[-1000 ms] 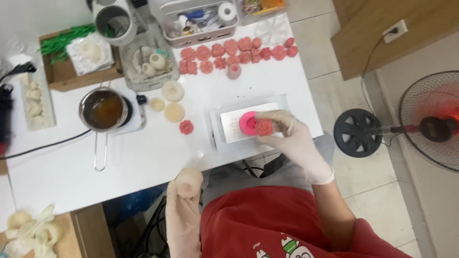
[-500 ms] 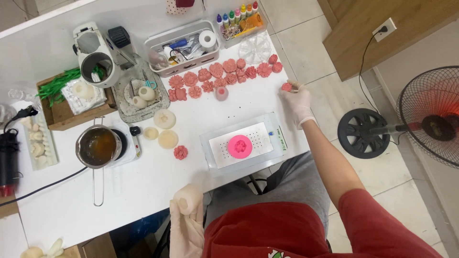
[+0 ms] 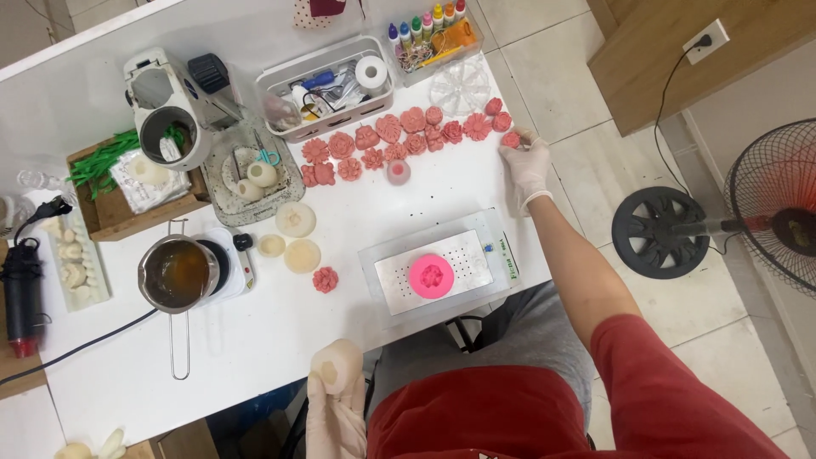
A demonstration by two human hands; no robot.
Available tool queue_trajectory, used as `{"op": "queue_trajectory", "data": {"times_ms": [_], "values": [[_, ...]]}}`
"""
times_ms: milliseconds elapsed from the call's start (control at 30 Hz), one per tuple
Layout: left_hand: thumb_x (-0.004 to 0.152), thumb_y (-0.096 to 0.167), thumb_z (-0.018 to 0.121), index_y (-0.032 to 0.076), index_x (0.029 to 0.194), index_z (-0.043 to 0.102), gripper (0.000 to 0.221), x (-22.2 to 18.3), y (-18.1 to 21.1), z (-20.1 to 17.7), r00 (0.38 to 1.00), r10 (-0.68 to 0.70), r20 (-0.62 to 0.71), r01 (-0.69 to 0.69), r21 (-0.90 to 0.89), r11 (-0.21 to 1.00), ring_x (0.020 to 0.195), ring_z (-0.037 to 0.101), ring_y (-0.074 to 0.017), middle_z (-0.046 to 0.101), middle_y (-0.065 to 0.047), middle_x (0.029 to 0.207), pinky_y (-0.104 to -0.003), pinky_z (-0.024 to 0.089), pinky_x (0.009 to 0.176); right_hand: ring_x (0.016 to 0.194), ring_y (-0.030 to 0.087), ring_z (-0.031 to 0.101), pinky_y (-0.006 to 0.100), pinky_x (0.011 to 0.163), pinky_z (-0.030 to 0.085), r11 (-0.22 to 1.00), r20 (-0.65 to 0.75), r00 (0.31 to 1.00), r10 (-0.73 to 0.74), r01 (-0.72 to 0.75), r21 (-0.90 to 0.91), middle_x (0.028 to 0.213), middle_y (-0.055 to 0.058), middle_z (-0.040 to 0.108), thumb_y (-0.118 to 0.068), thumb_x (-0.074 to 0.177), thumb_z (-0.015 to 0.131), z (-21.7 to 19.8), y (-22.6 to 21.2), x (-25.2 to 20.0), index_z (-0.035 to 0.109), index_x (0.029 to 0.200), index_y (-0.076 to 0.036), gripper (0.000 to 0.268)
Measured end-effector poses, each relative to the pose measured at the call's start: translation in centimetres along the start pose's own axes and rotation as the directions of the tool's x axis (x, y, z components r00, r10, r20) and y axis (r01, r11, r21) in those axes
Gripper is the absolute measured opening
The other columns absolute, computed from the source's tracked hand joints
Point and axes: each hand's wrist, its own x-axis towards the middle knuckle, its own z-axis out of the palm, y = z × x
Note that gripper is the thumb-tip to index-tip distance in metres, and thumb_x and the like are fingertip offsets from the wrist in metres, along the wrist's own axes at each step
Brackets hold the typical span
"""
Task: Removing wax flower shapes from silicone molds and cleaning the edges.
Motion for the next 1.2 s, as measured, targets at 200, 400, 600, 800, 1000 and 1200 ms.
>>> {"op": "queue_trajectory", "data": {"times_ms": [200, 400, 600, 800, 1000, 1200], "values": [[0.095, 0.032, 0.059, -0.003, 0.144, 0.045, 0.062, 0.4, -0.8, -0.9, 0.999, 0.023, 0.043, -0.023, 0.004, 1.0, 0.13, 0.061, -0.0275, 0.059, -0.02, 0.14, -0.042, 0.046, 0.105, 0.086, 0.009, 0.067, 0.024, 0.078, 0.058, 0.998, 0.0, 0.998, -0.062, 0.062, 0.03, 0.108, 0.004, 0.072, 0.002, 0.077, 0.079, -0.2, 1.6, 0.3, 0.063, 0.132, 0.001, 0.058], [0.09, 0.022, 0.057, 0.006, 0.149, 0.039, 0.063, -0.9, 0.4, 0.5, 0.993, -0.006, 0.114, 0.002, 0.032, 1.0, 0.135, 0.056, -0.0222, 0.054, -0.01, 0.148, -0.039, 0.042, 0.108, 0.092, 0.011, 0.068, 0.024, 0.082, 0.058, 0.997, 0.049, 0.998, -0.031, 0.027, 0.067, 0.118, 0.009, 0.07, 0.004, 0.079, 0.073, -0.5, 2.2, 0.6, 0.052, 0.143, 0.003, 0.068], [0.089, 0.021, 0.058, 0.002, 0.151, 0.038, 0.068, 0.4, -1.3, -1.1, 0.992, -0.044, 0.122, 0.041, 0.028, 0.999, 0.134, 0.052, -0.022, 0.053, -0.013, 0.146, -0.04, 0.041, 0.112, 0.1, 0.013, 0.067, 0.028, 0.088, 0.056, 0.995, 0.011, 1.0, 0.015, -0.016, 0.096, 0.13, 0.009, 0.063, -0.001, 0.081, 0.072, -1.5, 2.9, -1.8, 0.049, 0.145, -0.001, 0.068], [0.09, 0.009, 0.06, -0.006, 0.148, 0.038, 0.063, -1.1, -0.9, 0.4, 0.942, -0.037, 0.334, -0.001, 0.114, 0.994, 0.133, 0.053, -0.0251, 0.05, -0.019, 0.144, -0.041, 0.042, 0.113, 0.113, 0.015, 0.064, 0.029, 0.096, 0.053, 0.979, -0.09, 0.982, -0.166, 0.176, 0.106, 0.131, 0.012, 0.065, -0.013, 0.102, 0.062, -6.4, -3.3, -12.4, 0.06, 0.137, 0.001, 0.038], [0.09, 0.004, 0.065, 0.001, 0.145, 0.048, 0.057, -1.1, -1.8, 0.6, 0.937, 0.114, 0.331, -0.188, 0.201, 0.961, 0.124, 0.06, -0.0201, 0.06, -0.015, 0.138, -0.035, 0.049, 0.104, 0.1, 0.012, 0.064, 0.028, 0.092, 0.053, 0.979, 0.244, 0.966, -0.082, 0.032, 0.2, 0.112, 0.007, 0.07, -0.015, 0.112, 0.054, -8.9, -14.7, -30.6, 0.063, 0.133, 0.002, 0.029], [0.088, -0.002, 0.067, -0.002, 0.142, 0.048, 0.057, -4.0, -0.7, 1.3, 0.884, 0.214, 0.416, -0.245, 0.022, 0.969, 0.119, 0.061, -0.0186, 0.06, -0.01, 0.134, -0.033, 0.049, 0.103, 0.081, 0.007, 0.056, 0.022, 0.073, 0.048, 0.993, 0.74, 0.671, -0.049, -0.044, 0.106, 0.102, -0.001, 0.065, -0.002, 0.092, 0.068, -4.6, -14.7, -38.5, 0.06, 0.135, -0.002, 0.044]]}}
